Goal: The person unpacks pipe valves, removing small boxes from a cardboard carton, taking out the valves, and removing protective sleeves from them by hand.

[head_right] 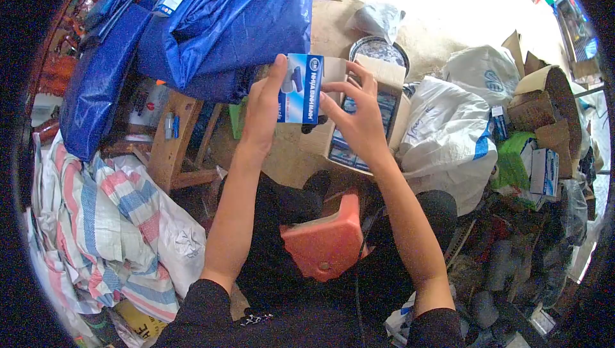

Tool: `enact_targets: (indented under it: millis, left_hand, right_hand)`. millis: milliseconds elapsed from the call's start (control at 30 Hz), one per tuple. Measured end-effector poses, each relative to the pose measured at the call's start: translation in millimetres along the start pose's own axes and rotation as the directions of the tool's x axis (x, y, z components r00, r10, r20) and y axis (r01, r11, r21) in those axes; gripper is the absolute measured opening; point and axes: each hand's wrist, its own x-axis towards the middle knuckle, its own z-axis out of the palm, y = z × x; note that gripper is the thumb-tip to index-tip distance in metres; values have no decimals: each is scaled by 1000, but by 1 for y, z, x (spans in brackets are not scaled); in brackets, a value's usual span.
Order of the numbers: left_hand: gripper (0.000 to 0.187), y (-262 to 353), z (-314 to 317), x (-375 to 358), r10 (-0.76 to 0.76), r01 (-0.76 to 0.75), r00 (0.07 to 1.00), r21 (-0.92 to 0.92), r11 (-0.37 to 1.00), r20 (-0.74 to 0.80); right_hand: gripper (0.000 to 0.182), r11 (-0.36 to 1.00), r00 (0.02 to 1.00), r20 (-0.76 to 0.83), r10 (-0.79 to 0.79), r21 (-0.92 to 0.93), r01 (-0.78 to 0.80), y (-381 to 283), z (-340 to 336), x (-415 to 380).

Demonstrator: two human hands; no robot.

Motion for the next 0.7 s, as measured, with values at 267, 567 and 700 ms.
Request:
enact_targets:
  millis: [267,567,700]
  left_hand:
    - [63,-17,8,7,173,-173,985,85,981,7]
    - [63,-6,-4,10,65,-64,998,97,993,-10]
    - [60,-4,-18,10,70,-69,992,12,998,-104]
  right_hand:
    - [30,955,983,155,102,262,-141,1,-8,0]
    - [21,957,986,22,164,237,-165,-11,-13,10]
    - [21,889,975,51,218,401,-220,-4,-19,11]
